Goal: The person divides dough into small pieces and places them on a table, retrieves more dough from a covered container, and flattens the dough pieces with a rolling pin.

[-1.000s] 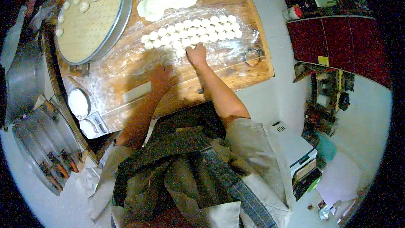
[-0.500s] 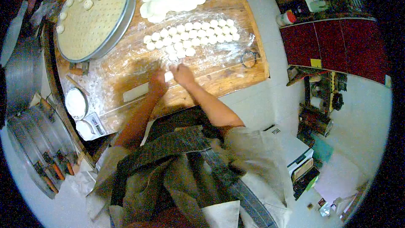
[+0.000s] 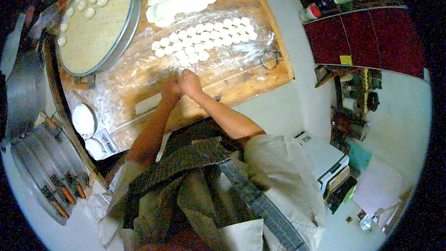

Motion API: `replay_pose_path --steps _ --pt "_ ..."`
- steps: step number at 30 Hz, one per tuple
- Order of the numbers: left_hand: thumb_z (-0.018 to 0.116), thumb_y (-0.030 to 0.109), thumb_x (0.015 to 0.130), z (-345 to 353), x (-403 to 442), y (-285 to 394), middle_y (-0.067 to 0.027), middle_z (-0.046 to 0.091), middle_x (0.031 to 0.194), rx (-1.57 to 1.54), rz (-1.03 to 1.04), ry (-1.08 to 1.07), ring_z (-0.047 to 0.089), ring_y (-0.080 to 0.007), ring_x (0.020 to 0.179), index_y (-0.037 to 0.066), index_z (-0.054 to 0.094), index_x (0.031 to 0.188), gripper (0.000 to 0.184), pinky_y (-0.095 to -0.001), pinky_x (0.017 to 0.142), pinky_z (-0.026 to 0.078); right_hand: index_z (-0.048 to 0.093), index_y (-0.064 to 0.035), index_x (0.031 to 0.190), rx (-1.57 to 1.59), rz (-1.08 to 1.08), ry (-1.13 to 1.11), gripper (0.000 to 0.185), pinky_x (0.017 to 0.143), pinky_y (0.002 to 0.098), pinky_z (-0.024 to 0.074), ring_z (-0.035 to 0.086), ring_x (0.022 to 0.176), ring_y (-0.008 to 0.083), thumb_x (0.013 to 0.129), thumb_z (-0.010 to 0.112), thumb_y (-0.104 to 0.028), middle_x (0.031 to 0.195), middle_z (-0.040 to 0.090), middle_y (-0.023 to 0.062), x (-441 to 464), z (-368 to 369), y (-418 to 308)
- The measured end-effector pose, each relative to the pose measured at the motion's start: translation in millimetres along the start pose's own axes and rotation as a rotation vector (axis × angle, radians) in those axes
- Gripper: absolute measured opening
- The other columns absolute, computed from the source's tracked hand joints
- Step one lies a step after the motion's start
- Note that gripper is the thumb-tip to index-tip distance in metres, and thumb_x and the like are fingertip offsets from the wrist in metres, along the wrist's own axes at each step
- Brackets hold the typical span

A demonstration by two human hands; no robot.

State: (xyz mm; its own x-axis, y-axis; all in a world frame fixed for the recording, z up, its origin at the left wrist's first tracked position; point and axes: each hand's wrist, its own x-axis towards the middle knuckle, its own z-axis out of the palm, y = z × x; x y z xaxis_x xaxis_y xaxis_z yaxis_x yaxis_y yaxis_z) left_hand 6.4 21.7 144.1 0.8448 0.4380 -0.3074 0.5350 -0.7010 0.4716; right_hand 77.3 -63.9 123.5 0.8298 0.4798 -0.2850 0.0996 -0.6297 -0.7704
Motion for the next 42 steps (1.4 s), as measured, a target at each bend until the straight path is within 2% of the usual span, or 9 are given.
replay_pose_path --steps 3,5,7,13,16,23,27,35,42 --pt "0.064 0.041 0.083 40 27 -19 -0.0205 0.07 0.092 0.161 0.008 -0.035 0.068 -0.0376 0.089 0.009 0.074 0.093 0.035 -0.0498 0.078 0.053 0.065 -0.0025 0.083 0.153 -0.048 -0.181 0.022 0.062 0.0428 0.0505 0.065 0.068 0.0266 0.092 0.061 -0.022 0.078 0.067 0.0167 4 -38 12" --pt "0.065 0.041 0.083 53 35 -26 -0.0195 0.071 0.094 0.263 0.068 -0.079 0.068 -0.0372 0.091 0.009 0.074 0.097 0.036 -0.0505 0.079 0.053 0.067 -0.0043 0.09 0.422 0.33 -0.388 0.015 0.05 0.0337 0.0468 0.06 0.06 0.0145 0.09 0.065 -0.019 0.074 0.064 0.008 7 -83 2" --pt "0.067 0.044 0.082 41 33 -13 -0.0193 0.068 0.107 0.179 0.055 -0.098 0.065 -0.036 0.103 0.007 0.068 0.112 0.048 -0.051 0.086 0.051 0.065 -0.0033 0.098 0.522 0.469 -0.154 0.016 0.046 0.0285 0.0433 0.058 0.056 0.0133 0.091 0.063 -0.018 0.074 0.063 0.007 22 -116 3" --pt "0.074 0.045 0.077 27 5 -7 -0.0183 0.058 0.122 0.245 0.153 -0.124 0.055 -0.0362 0.114 0.008 0.059 0.126 0.063 -0.0507 0.097 0.045 0.06 0.0046 0.103 0.353 0.263 0.019 0.036 0.054 0.0347 0.0497 0.062 0.061 0.0202 0.087 0.068 -0.026 0.081 0.066 0.0136 95 -89 107" --pt "0.076 0.041 0.076 31 -5 -8 -0.0184 0.057 0.122 0.199 0.184 0.007 0.054 -0.0365 0.114 0.006 0.059 0.126 0.063 -0.0504 0.098 0.044 0.059 0.0094 0.104 0.036 0.192 0.267 0.054 0.08 0.0423 0.0512 0.065 0.086 0.0361 0.082 0.074 -0.037 0.091 0.067 0.0239 95 -78 74" --pt "0.071 0.022 0.08 60 -10 -30 -0.0217 0.057 0.119 0.207 0.204 0.372 0.055 -0.0391 0.112 -0.001 0.058 0.116 0.044 -0.049 0.097 0.045 0.058 0.0094 0.106 -0.144 0.149 0.262 0.058 0.082 0.0443 0.0508 0.065 0.092 0.0412 0.085 0.071 -0.043 0.099 0.066 0.029 62 -97 35" --pt "0.065 0.011 0.076 51 -8 -40 -0.023 0.06 0.108 0.108 0.128 0.093 0.058 -0.0404 0.101 -0.001 0.06 0.108 0.034 -0.0497 0.088 0.047 0.059 0.0091 0.104 -0.125 0.271 -0.027 0.064 0.084 0.0469 0.0492 0.065 0.092 0.0416 0.092 0.056 -0.054 0.098 0.066 0.0291 18 -65 5" --pt "0.07 0.012 0.074 12 -10 -38 -0.0218 0.063 0.098 -0.178 0.457 0.222 0.058 -0.0418 0.093 0.001 0.061 0.099 0.029 -0.0481 0.082 0.048 0.061 0.0056 0.093 -0.004 0.121 -0.083 0.05 0.085 0.0506 0.0477 0.061 0.092 0.0493 0.098 0.047 -0.042 0.094 0.064 0.0327 0 16 -1" --pt "0.066 0.026 0.083 28 0 -21 -0.0218 0.065 0.094 -0.213 0.175 0.122 0.062 -0.0413 0.091 0.003 0.067 0.098 0.027 -0.0521 0.079 0.05 0.062 0.0034 0.09 -0.067 0.07 -0.053 0.034 0.081 0.0513 0.0483 0.061 0.089 0.0485 0.097 0.05 -0.027 0.092 0.064 0.0311 -5 0 -11"
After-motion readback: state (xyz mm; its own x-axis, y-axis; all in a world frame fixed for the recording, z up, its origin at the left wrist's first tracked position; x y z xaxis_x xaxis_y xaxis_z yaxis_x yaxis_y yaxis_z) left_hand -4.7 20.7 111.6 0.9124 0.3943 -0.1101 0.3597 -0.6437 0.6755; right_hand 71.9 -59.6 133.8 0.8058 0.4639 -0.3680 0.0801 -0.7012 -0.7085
